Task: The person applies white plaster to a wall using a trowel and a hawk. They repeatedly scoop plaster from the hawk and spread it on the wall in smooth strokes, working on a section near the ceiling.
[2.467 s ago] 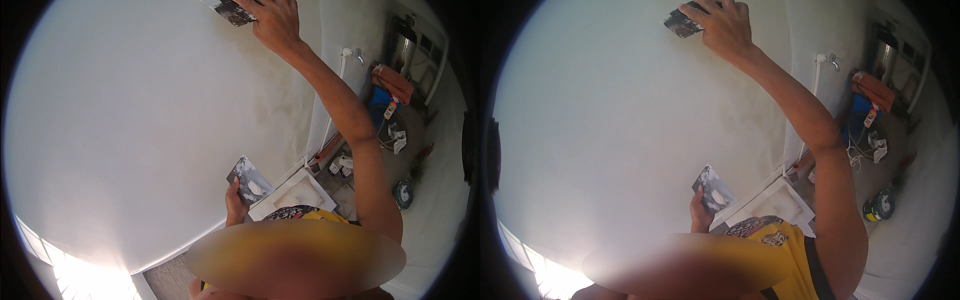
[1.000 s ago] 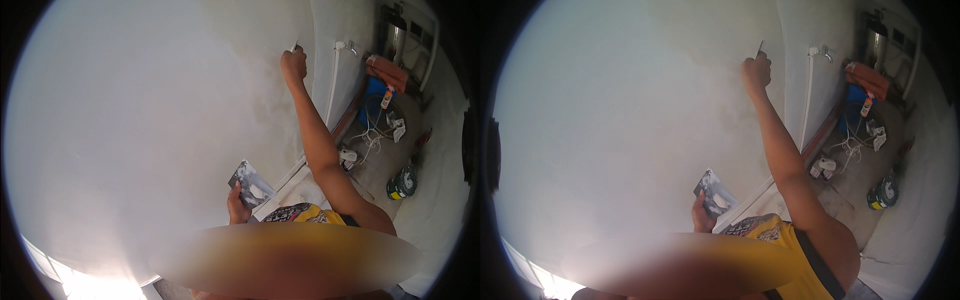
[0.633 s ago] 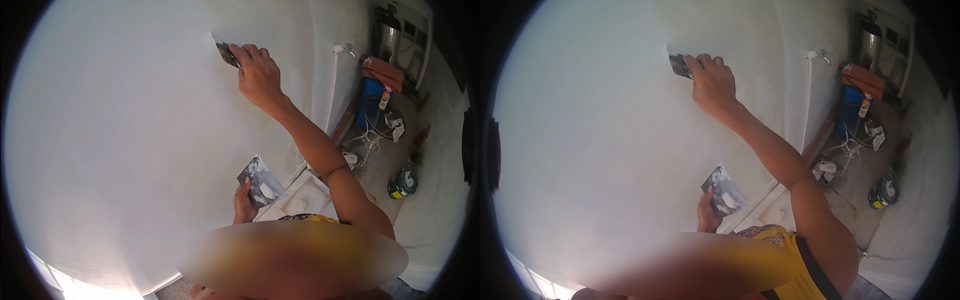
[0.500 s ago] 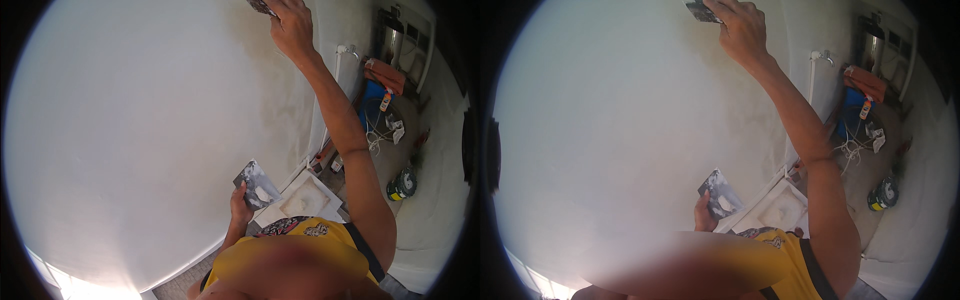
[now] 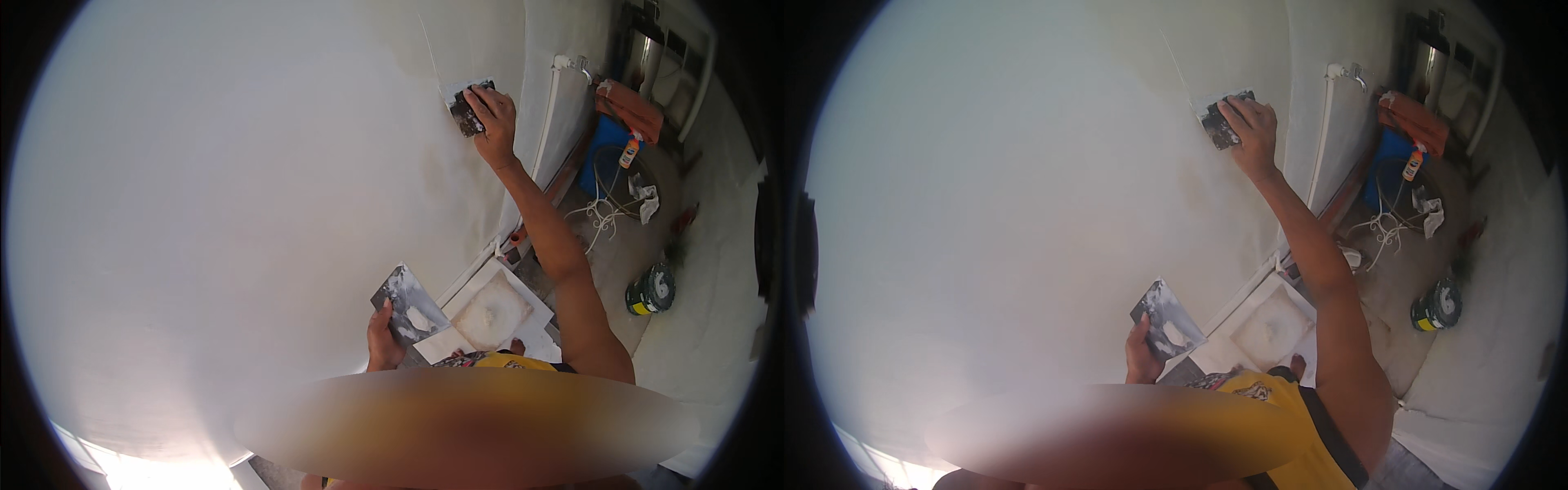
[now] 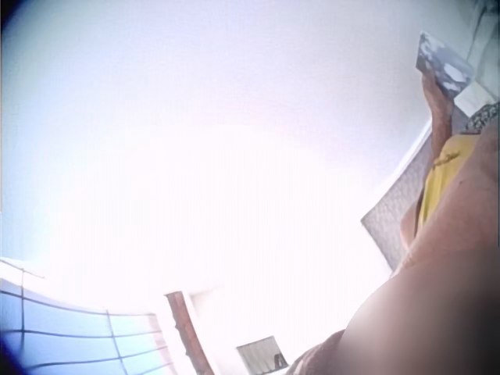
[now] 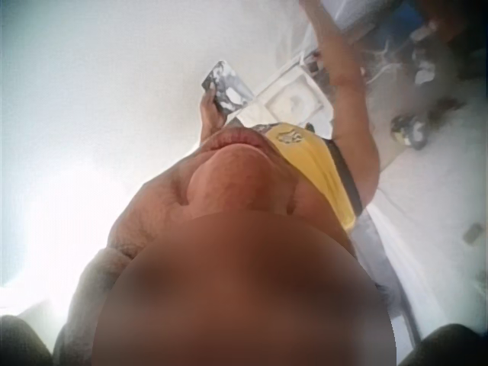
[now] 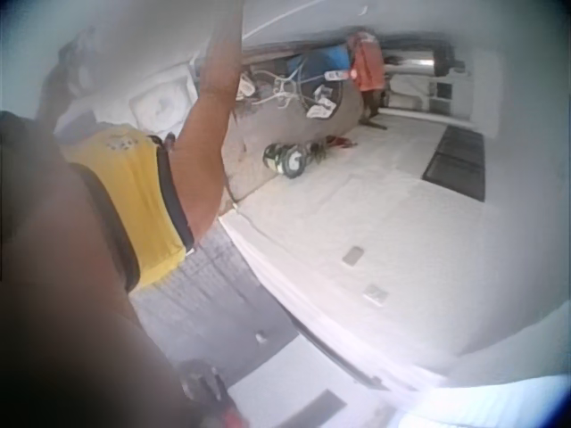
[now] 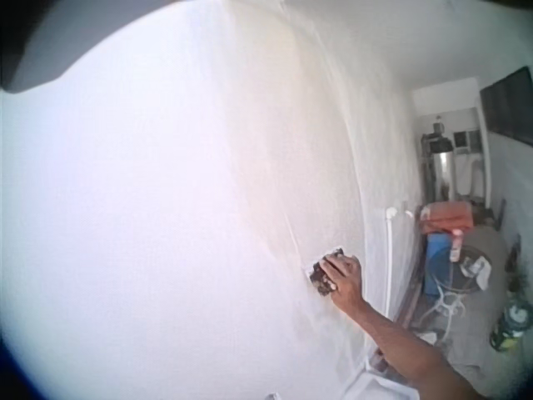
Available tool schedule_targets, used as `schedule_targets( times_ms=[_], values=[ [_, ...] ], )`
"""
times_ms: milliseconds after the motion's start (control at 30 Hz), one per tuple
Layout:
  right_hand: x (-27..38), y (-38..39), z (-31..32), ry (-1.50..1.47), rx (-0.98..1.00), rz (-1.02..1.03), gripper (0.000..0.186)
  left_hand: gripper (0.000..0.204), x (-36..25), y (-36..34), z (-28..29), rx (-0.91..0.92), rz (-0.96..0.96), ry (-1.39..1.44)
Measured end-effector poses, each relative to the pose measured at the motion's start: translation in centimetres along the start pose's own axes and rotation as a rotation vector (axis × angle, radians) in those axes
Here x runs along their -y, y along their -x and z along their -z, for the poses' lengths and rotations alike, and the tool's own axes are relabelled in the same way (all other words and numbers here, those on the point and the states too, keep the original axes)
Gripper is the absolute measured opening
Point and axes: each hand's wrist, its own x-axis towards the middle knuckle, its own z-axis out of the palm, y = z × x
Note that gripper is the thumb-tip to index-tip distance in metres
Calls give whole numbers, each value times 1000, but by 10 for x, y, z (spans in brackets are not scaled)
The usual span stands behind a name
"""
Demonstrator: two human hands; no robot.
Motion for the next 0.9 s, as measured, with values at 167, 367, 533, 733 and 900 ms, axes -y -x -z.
schedule_targets(
  times_ms=[167,367,533,733,900],
  values=[
    [42,100,4,-130,148,-172,75,37,-2,-1,6,29,-4,-32],
    [36,-32,9,-116,-76,-131,73,36,-3,-4,5,48,-26,-34],
    [18,-236,28,-18,-207,265,54,35,0,3,-9,5,-89,-8],
    [-16,-261,25,158,-94,388,53,36,-2,8,-17,-87,-49,-23],
    [-16,-74,-13,35,-50,53,80,36,-1,6,-11,-51,-38,-18]
  ],
)
